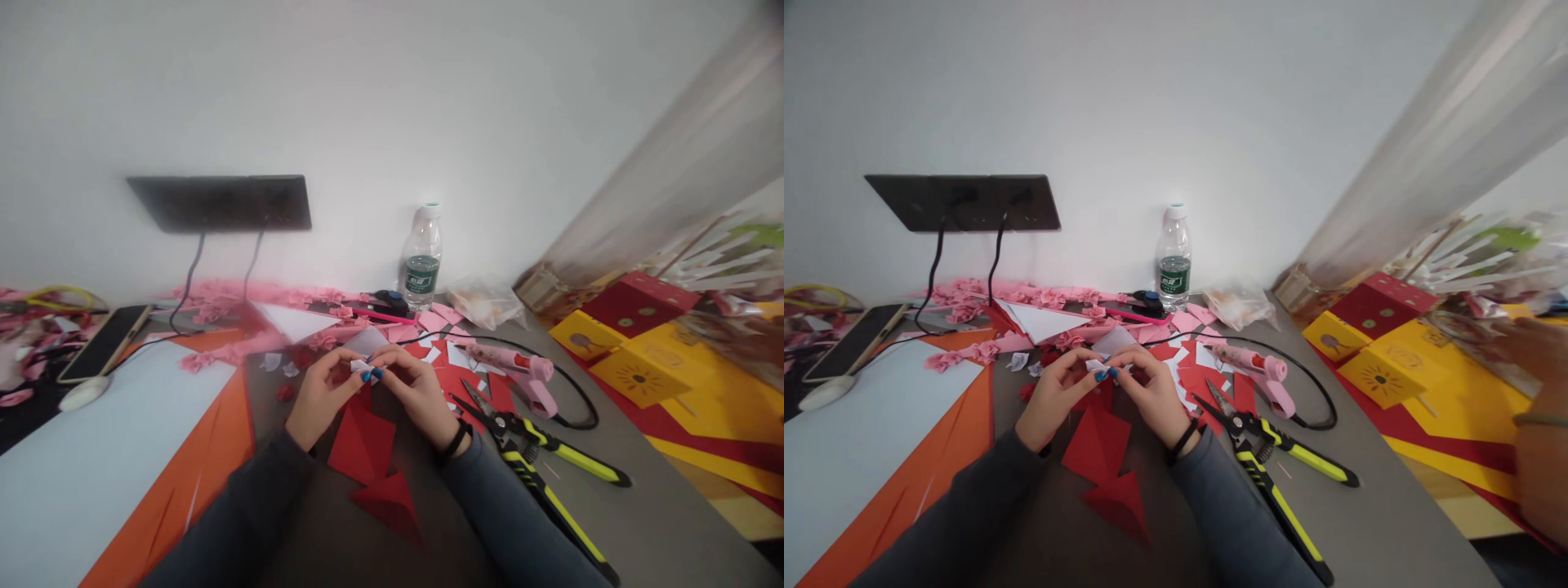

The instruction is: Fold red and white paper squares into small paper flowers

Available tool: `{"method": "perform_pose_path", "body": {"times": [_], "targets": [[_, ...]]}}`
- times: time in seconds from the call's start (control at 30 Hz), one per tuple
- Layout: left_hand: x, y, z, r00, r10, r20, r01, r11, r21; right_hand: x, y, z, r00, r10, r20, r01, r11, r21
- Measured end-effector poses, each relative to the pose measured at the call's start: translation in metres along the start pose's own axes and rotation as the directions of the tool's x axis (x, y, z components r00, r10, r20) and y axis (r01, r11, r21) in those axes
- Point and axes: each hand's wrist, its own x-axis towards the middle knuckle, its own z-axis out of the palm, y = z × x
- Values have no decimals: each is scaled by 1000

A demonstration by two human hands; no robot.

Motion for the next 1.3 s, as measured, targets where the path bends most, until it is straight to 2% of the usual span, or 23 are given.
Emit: {"method": "perform_pose_path", "body": {"times": [0.17,0.43,0.63,0.77,0.97,1.07,1.3], "targets": [[1,-1,-1,999,35,-22,-35,999,-6,0,1,1,999,-33,-43,29,996,-80],[0,-3,-1,997,35,-69,-35,999,-2,-1,1,1,998,-45,-51,41,995,-89],[0,-1,0,999,18,-40,-19,1000,-24,-1,-2,0,998,-23,-54,17,994,-108],[0,1,0,1000,18,-24,-18,1000,-2,-1,-5,0,998,-46,-31,42,992,-119],[0,5,-3,992,126,18,-127,986,105,-1,-8,0,998,-62,-5,60,987,-150],[0,6,-3,990,143,7,-142,980,140,-1,-9,2,998,-69,11,70,984,-166],[0,3,-1,996,87,25,-87,996,18,-2,-8,1,999,-50,-12,48,986,-161]]}}
